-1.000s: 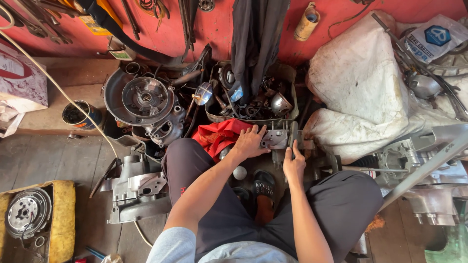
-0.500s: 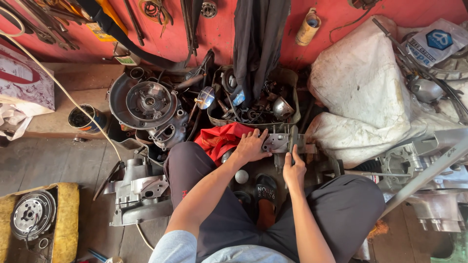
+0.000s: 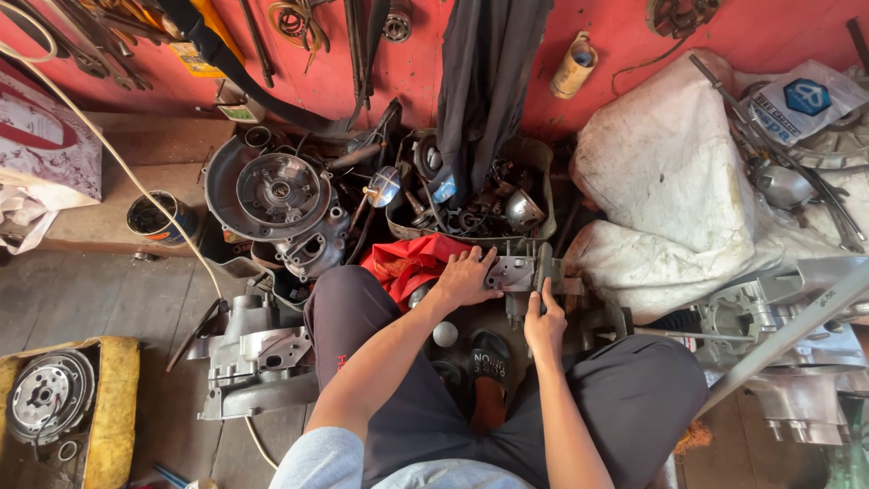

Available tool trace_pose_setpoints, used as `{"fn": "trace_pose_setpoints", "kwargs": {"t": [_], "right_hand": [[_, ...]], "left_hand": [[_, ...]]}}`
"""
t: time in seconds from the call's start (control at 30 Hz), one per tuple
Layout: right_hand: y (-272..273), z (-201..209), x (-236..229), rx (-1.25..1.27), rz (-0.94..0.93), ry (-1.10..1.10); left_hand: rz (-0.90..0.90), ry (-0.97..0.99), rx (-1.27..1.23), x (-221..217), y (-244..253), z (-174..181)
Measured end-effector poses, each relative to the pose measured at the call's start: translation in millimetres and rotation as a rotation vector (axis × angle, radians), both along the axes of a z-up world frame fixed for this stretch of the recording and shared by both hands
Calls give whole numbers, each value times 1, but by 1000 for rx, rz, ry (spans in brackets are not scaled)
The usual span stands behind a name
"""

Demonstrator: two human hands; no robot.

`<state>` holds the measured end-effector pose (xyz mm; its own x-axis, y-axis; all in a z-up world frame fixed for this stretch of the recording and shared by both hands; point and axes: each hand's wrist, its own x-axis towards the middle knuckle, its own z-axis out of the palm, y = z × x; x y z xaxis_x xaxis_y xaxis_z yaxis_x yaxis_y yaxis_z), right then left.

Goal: The person sits cross-legged on the floor and uses a metal file to smooth the edges of a small metal engine part. They hold the part with their left hand and file it with their right hand, occasionally adjusting the part's position to work on different edges.

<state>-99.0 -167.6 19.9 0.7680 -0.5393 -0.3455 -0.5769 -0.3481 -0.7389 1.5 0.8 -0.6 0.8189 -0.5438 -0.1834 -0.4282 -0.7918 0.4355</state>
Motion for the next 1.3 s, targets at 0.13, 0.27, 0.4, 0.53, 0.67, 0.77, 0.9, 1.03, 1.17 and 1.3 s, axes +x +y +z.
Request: {"fn": "trace_pose_setpoints", "kwargs": {"t": [0.13, 0.27, 0.4, 0.53, 0.67, 0.77, 0.9, 1.03, 1.17, 1.3], "right_hand": [[-6, -12, 6, -20, -24, 5], [1, 2, -3, 6, -5, -5], [-10, -16, 5, -34, 2, -2], [-4, -6, 0, -16, -5, -18], [0, 3, -7, -30, 29, 3], [-6, -7, 0, -25, 11, -7], [4, 14, -6, -22, 30, -22], [2, 10, -6, -25, 9, 1], [-2, 5, 1, 42, -25, 7], [-15, -23, 3, 50, -24, 7]], "left_hand": [[0, -8, 8, -1, -1, -1], [2, 8, 0, 0, 1, 3], [2, 21, -13, -1, 1, 5], [7, 15, -8, -2, 2, 6], [-1, 9, -8, -1, 1, 4], [-3, 6, -4, -2, 0, 3], [5, 9, -10, -4, 2, 13], [-2, -6, 2, -3, 0, 6], [6, -15, 2, 0, 1, 5], [3, 1, -1, -1, 0, 5]]}}
